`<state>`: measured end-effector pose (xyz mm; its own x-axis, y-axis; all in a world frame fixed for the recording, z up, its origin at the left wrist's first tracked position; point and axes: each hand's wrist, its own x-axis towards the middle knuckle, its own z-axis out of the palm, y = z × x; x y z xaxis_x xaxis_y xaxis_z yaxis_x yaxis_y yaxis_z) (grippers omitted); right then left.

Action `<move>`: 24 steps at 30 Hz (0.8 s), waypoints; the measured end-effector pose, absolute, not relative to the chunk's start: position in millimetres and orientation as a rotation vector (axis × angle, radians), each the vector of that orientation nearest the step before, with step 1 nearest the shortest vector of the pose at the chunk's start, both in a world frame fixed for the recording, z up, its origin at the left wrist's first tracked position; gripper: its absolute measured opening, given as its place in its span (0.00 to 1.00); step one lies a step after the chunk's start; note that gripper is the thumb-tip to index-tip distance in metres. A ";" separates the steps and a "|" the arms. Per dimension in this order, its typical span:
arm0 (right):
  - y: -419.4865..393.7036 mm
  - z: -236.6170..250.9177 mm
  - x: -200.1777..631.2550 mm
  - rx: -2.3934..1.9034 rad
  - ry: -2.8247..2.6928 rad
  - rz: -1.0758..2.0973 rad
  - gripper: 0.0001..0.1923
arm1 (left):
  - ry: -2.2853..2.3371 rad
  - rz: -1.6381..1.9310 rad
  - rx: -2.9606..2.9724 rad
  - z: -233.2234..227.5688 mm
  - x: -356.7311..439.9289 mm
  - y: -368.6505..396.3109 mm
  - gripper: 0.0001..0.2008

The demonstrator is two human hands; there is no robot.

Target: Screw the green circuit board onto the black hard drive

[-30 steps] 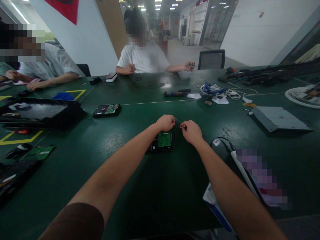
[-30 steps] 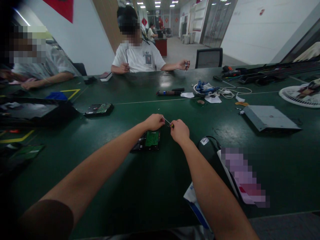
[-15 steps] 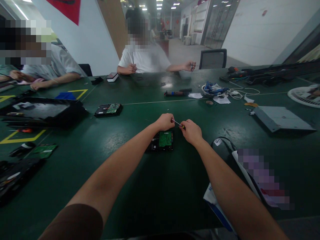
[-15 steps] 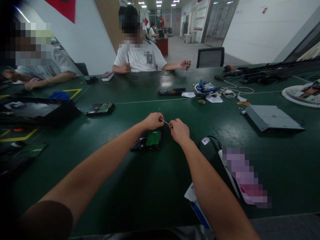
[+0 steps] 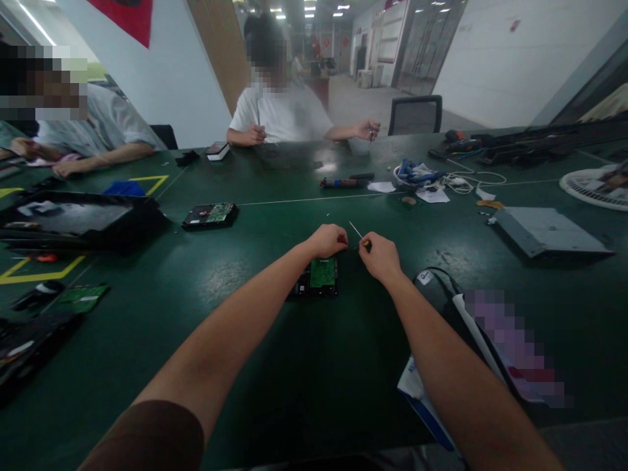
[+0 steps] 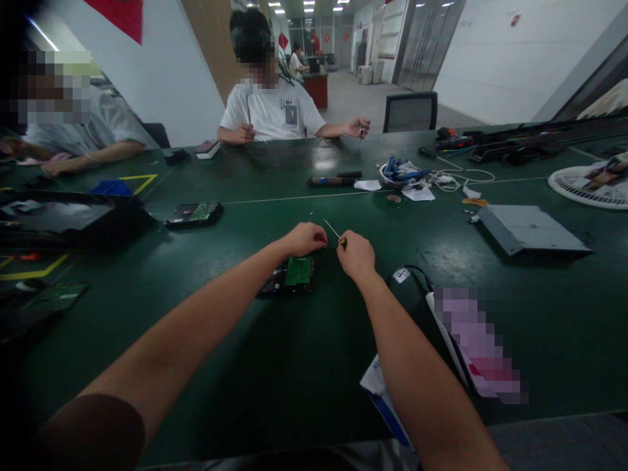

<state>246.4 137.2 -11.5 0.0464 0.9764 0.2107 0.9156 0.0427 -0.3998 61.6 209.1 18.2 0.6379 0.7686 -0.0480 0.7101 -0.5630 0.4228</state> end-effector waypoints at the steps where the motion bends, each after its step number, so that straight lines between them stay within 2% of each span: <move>1: 137.1 -12.2 246.4 -1.887 -1.913 0.183 0.08 | 1.167 0.207 2.452 17.7 63.9 208.8 0.06; 10: 137.5 -17.6 248.7 -1.890 -1.901 0.136 0.09 | 1.157 0.261 2.414 16.8 67.5 209.2 0.11; 17: 138.7 -18.6 249.1 -1.861 -1.852 0.141 0.07 | 1.223 0.303 2.429 28.6 43.0 204.5 0.10; 24: 139.0 -17.7 248.1 -1.753 -1.782 0.167 0.08 | 1.544 0.535 2.527 28.5 8.1 114.1 0.14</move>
<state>248.1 139.0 -17.7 0.0793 0.9376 0.3385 0.8584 0.1085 -0.5014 8.1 114.1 28.5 0.4125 0.8816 0.2294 0.8346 -0.4667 0.2926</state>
